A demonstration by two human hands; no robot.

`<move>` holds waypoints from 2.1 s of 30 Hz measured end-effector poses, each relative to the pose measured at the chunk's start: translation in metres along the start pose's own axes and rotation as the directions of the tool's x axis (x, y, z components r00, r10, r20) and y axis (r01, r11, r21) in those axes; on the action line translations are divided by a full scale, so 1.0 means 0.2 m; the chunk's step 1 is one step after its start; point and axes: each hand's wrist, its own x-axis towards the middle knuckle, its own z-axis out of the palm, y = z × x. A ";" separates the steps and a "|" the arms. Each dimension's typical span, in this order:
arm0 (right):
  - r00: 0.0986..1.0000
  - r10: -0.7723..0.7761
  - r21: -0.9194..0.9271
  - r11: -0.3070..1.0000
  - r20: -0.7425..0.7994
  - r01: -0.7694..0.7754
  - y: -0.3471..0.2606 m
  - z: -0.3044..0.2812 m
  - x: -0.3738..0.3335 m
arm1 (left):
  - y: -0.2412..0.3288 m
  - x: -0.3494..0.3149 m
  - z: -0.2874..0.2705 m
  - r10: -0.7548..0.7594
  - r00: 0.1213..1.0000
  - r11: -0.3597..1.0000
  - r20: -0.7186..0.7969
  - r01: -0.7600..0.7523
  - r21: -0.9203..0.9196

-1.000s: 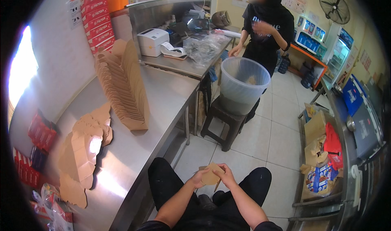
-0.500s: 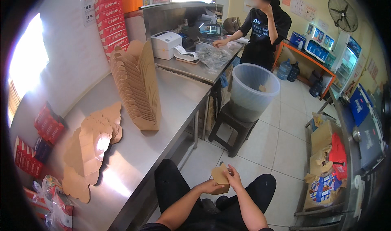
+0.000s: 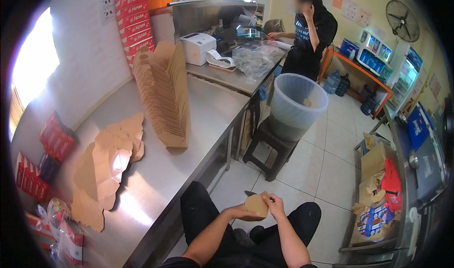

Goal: The person sits and repeatedly folds flat, leaf-shaped cardboard pieces into shallow trays by hand, then stacks them on the metal table. The person handles the cardboard pieces one at a time, folding along pre-scored lines and placing the finished trays in a growing stack.

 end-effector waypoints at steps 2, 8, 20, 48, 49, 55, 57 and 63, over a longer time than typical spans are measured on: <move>0.988 -0.152 -0.036 0.988 -0.003 0.152 -0.02 0.01 -0.01 | 0.00 -0.01 -0.07 -0.198 0.980 0.913 -0.027 0.174 -0.369; 0.902 -0.393 -0.146 0.896 0.181 0.420 -0.08 0.07 -0.07 | 0.01 0.03 -0.13 -0.318 0.903 0.748 -0.288 0.052 -0.662; 0.971 -0.237 -0.240 0.944 -0.020 0.225 -0.07 0.13 -0.10 | 0.01 0.04 -0.05 -0.219 0.879 0.797 -0.424 -0.090 -0.597; 0.888 0.270 0.585 0.675 0.371 -0.450 -0.01 0.06 -0.06 | 0.07 0.02 -0.01 -0.043 0.990 0.543 -0.131 -0.087 -0.836; 0.897 0.272 0.583 0.686 0.349 -0.435 0.00 0.07 -0.06 | 0.07 0.02 -0.01 -0.041 0.990 0.547 -0.133 -0.089 -0.832; 0.909 0.242 0.597 0.692 0.339 -0.407 0.01 0.08 -0.04 | 0.06 0.03 -0.01 -0.023 0.983 0.501 -0.182 -0.146 -0.853; 0.926 0.212 0.573 0.736 0.312 -0.361 0.01 0.08 -0.04 | 0.09 0.02 0.01 0.001 0.988 0.511 -0.157 -0.136 -0.849; 0.941 0.288 0.607 0.721 0.177 -0.335 0.02 0.13 -0.08 | 0.15 -0.01 0.02 0.204 0.977 0.244 -0.070 -0.120 -0.962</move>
